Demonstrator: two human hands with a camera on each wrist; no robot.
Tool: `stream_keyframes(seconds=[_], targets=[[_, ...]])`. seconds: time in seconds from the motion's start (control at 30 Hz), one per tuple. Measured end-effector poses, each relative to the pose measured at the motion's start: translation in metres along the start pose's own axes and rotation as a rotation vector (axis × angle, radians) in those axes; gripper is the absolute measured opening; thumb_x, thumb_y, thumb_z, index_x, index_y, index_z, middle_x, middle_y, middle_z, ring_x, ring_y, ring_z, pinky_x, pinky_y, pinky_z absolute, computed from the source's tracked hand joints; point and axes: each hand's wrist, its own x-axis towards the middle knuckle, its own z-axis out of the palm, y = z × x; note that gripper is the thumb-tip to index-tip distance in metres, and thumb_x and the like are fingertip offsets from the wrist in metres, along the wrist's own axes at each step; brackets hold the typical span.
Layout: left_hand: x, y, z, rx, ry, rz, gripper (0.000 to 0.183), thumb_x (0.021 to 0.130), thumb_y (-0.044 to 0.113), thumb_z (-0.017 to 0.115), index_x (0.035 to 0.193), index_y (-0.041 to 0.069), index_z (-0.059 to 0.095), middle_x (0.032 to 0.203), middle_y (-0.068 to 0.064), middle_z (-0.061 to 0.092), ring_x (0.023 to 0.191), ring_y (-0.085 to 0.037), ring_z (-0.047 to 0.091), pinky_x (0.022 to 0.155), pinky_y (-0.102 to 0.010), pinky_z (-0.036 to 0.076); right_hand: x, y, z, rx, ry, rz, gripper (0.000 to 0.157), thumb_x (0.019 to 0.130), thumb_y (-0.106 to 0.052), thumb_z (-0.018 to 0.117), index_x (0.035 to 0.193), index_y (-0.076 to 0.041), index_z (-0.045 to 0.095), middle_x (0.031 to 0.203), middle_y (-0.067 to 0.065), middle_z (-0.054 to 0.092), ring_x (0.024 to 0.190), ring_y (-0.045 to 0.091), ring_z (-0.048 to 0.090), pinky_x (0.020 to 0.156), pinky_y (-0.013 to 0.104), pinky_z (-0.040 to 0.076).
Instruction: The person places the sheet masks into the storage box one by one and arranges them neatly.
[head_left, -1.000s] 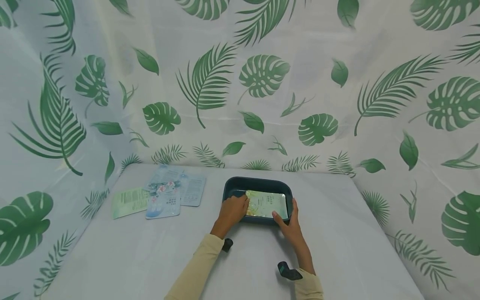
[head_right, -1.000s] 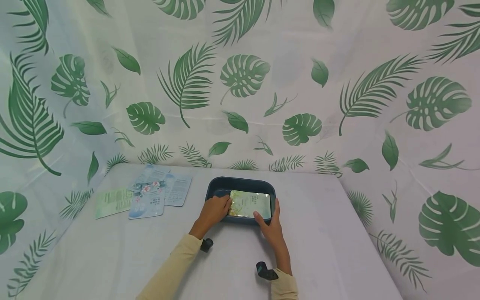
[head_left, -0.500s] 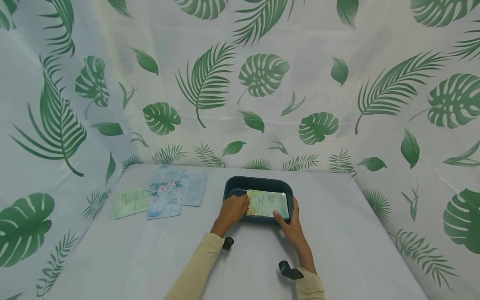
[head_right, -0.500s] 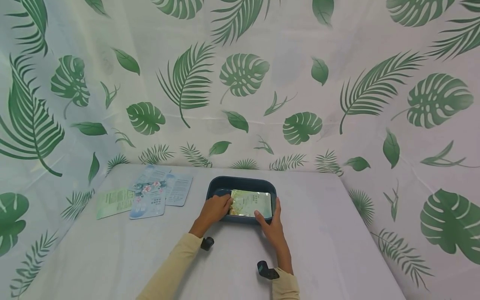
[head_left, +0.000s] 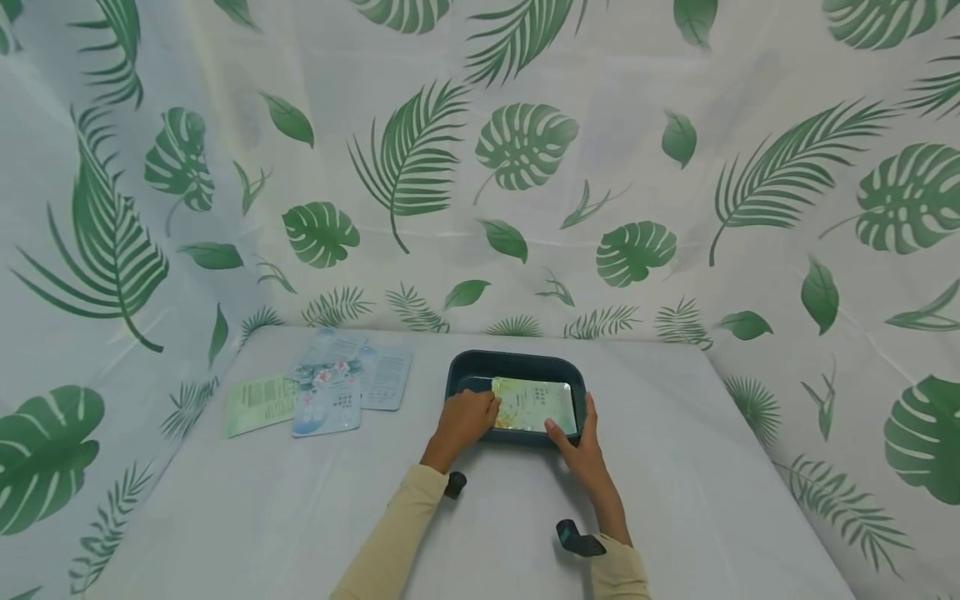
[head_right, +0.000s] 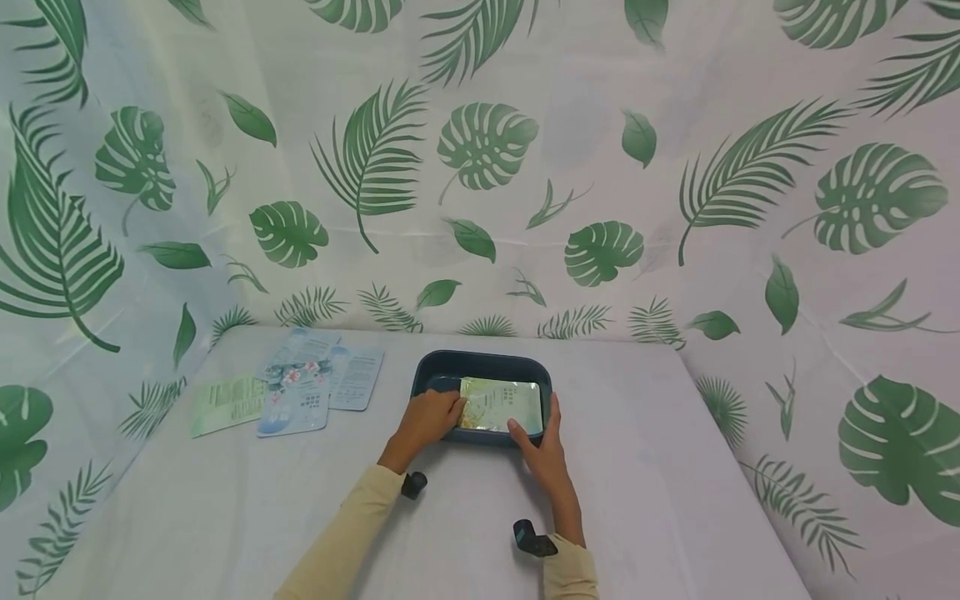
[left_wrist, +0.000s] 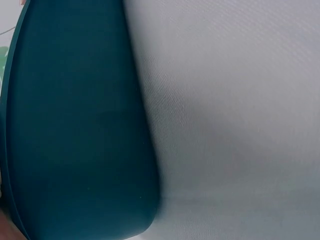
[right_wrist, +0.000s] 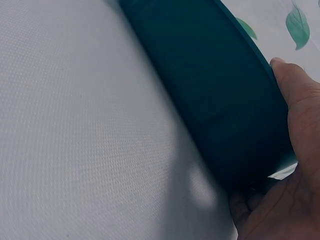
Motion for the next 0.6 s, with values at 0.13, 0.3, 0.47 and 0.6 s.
stream_keyframes(seconds=[0.13, 0.3, 0.47, 0.6], targets=[[0.0012, 0.0009, -0.0009, 0.013, -0.011, -0.001, 0.038, 0.101, 0.028, 0.051, 0.065, 0.017, 0.051, 0.051, 0.006, 0.038, 0.044, -0.009, 0.037, 0.043, -0.026, 0.031, -0.0006, -0.0007, -0.0007, 0.0, 0.007, -0.009, 0.098, 0.093, -0.051, 0.059, 0.156, -0.026, -0.012, 0.165, 0.013, -0.008, 0.151, 0.039, -0.002, 0.116, 0.064, 0.009], [0.0016, 0.0016, -0.0023, 0.015, -0.017, -0.003, 0.038, 0.102, 0.028, 0.051, 0.065, 0.016, 0.051, 0.051, 0.005, 0.038, 0.044, -0.009, 0.037, 0.044, -0.027, 0.031, -0.0003, -0.0019, -0.0008, -0.007, 0.006, -0.015, 0.099, 0.093, -0.052, 0.058, 0.156, -0.027, -0.014, 0.165, 0.011, -0.008, 0.152, 0.037, -0.003, 0.117, 0.061, 0.009], [0.0005, 0.0012, -0.0014, 0.026, -0.006, -0.005, 0.039, 0.101, 0.027, 0.051, 0.064, 0.016, 0.05, 0.051, 0.005, 0.037, 0.044, -0.01, 0.037, 0.044, -0.027, 0.031, -0.0006, -0.0025, -0.0008, -0.008, 0.001, -0.009, 0.099, 0.093, -0.053, 0.058, 0.156, -0.026, -0.013, 0.165, 0.012, -0.008, 0.152, 0.037, -0.003, 0.117, 0.061, 0.009], [-0.0002, 0.0005, -0.0001, 0.025, -0.007, -0.007, 0.039, 0.102, 0.028, 0.05, 0.064, 0.017, 0.049, 0.05, 0.006, 0.036, 0.043, -0.01, 0.037, 0.043, -0.027, 0.03, -0.0011, -0.0038, -0.0012, -0.002, -0.003, -0.005, 0.099, 0.092, -0.052, 0.059, 0.156, -0.026, -0.012, 0.165, 0.012, -0.008, 0.152, 0.038, -0.002, 0.117, 0.062, 0.009]])
